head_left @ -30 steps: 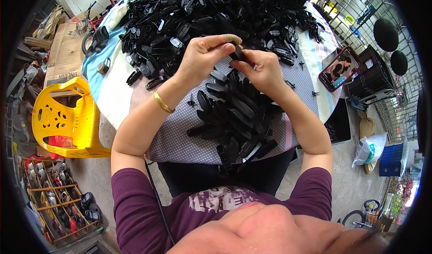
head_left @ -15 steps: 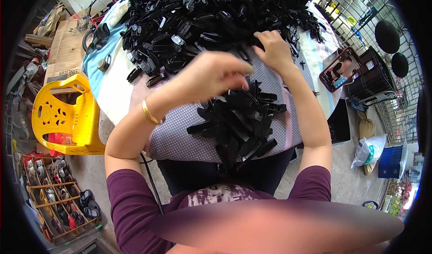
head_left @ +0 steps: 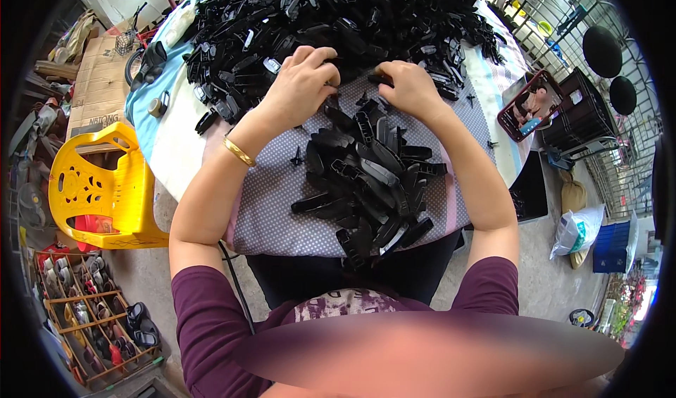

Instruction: Inspecting and sorting small black plastic hardware components from a large pile on a table.

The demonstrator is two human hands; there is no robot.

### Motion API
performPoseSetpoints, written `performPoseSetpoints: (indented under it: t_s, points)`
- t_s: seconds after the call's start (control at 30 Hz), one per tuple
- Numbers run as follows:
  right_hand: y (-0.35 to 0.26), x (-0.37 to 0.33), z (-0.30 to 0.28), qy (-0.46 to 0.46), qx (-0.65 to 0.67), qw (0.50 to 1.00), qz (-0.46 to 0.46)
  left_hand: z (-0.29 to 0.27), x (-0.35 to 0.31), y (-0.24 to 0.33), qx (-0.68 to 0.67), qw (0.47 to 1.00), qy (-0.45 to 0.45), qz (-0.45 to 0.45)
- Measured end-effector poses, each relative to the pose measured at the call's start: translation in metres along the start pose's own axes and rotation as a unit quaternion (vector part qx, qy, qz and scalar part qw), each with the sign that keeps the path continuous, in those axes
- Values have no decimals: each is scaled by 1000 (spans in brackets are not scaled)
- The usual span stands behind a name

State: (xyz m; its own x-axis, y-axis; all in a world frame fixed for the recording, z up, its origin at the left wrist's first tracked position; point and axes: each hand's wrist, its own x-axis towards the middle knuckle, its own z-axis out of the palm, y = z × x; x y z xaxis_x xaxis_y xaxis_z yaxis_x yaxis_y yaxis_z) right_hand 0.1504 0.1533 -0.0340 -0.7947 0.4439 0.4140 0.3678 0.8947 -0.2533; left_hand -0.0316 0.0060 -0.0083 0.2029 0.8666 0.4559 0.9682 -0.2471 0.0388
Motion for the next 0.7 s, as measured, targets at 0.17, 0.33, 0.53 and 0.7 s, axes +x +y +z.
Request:
performPoseSetpoints:
  t_s: [0.17,0.33,0.53,0.7]
  points:
    - [-3,-3,-13,18,275,957,95,3,5,-2,-212,972,104,-17]
    - [-31,-8,-43,-5,521,841,143,-11,7,11,-582,769,99,-246]
    - [-43,-13,-40,-4,628,763,154,-8,1,18,-682,653,79,-319]
    - [-48,-15,-38,39,713,674,186,-16,2,27,-790,535,62,-294]
